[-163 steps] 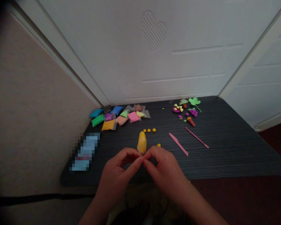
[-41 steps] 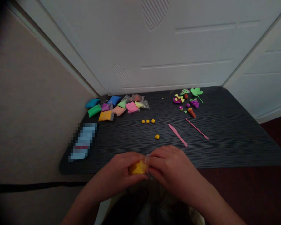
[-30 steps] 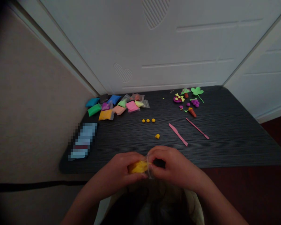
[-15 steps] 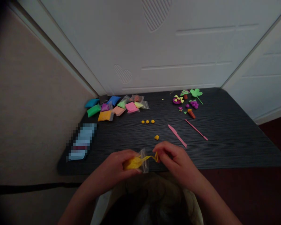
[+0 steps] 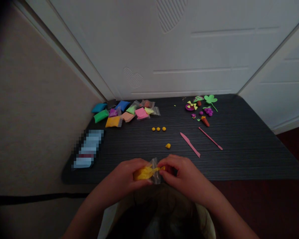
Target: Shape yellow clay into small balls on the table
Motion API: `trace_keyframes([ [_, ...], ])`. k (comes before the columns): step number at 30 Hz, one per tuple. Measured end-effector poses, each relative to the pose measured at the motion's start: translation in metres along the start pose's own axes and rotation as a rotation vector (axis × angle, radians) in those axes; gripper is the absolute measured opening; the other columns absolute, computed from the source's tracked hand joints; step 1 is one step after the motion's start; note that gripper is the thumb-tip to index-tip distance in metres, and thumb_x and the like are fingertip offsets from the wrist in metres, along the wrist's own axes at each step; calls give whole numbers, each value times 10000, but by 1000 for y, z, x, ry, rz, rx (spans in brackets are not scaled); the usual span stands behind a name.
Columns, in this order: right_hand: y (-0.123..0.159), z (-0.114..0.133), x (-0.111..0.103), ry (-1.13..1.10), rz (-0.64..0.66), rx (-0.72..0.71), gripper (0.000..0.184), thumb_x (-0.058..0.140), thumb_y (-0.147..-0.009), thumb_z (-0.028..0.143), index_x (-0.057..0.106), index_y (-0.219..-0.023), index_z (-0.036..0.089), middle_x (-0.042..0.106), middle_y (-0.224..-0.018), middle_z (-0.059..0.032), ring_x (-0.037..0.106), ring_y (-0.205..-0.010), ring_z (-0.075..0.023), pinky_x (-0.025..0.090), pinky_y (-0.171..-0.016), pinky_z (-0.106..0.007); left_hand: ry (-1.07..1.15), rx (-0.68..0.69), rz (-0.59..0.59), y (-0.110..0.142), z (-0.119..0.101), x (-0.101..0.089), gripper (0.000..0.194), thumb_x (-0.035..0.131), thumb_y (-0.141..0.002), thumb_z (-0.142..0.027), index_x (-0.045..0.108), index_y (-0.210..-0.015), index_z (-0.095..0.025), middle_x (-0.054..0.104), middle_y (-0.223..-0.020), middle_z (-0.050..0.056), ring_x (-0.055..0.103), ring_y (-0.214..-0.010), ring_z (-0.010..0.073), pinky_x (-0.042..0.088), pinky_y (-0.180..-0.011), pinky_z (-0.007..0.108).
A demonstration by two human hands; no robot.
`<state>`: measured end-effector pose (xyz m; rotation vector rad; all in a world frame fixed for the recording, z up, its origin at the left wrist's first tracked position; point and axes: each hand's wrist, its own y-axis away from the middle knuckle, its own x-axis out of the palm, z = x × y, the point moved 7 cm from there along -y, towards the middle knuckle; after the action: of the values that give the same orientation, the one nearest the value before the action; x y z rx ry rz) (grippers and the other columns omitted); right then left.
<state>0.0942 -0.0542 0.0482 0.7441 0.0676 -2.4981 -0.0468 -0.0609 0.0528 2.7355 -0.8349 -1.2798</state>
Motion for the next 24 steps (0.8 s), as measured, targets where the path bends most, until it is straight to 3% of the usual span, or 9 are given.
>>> trace_keyframes([
  [3,-3,3,7,35,68,-24,184,518,-809,204,623,-958,233,573,-763,14,530,-680,-104,393,-621,-228,6,8,18,0,1,3,270,593,-730,-393,599,-929,-211,612,-892,0,546,-831,157,393,-739,258],
  [7,-10,4,14,51,127,-31,128,522,-812,232,648,-828,219,574,-724,17,530,-651,-99,378,-593,-219,9,7,29,0,2,5,261,599,-727,-393,599,-920,-218,616,-902,-1,549,-841,161,396,-739,257],
  [9,-11,1,9,17,104,-29,135,518,-816,246,645,-788,209,591,-740,11,543,-687,-108,390,-626,-227,8,3,26,0,6,5,265,592,-730,-401,601,-927,-224,619,-903,-2,552,-836,160,399,-744,261],
  [11,-8,-11,-10,-72,-9,23,129,526,-814,280,636,-806,213,607,-782,5,551,-726,-119,403,-649,-234,-3,-21,6,0,13,4,284,588,-729,-413,603,-946,-231,623,-913,0,557,-834,164,403,-750,269],
  [14,8,-39,-56,-258,-380,127,136,563,-787,346,614,-845,234,593,-749,16,538,-683,-116,404,-603,-227,-36,-78,-38,1,30,0,316,581,-728,-425,605,-973,-227,630,-927,12,565,-831,175,411,-746,282],
  [16,16,-51,-71,-330,-475,158,161,583,-771,355,616,-887,248,598,-744,18,545,-681,-117,418,-616,-233,-43,-94,-54,1,38,-2,330,573,-732,-424,605,-992,-223,631,-958,21,568,-853,181,413,-761,287],
  [21,-1,-54,-40,-324,-143,202,253,544,-795,383,621,-978,226,646,-820,-10,588,-744,-124,454,-693,-255,-28,-114,-88,-1,44,-8,352,572,-727,-443,607,-997,-221,635,-990,28,577,-866,189,417,-781,297],
  [24,-19,-57,-26,-279,-116,172,289,496,-818,402,568,-1001,191,645,-798,-19,593,-699,-119,470,-634,-250,-26,-119,-99,0,44,-10,362,572,-719,-464,612,-983,-220,641,-976,28,585,-851,193,426,-764,299],
])
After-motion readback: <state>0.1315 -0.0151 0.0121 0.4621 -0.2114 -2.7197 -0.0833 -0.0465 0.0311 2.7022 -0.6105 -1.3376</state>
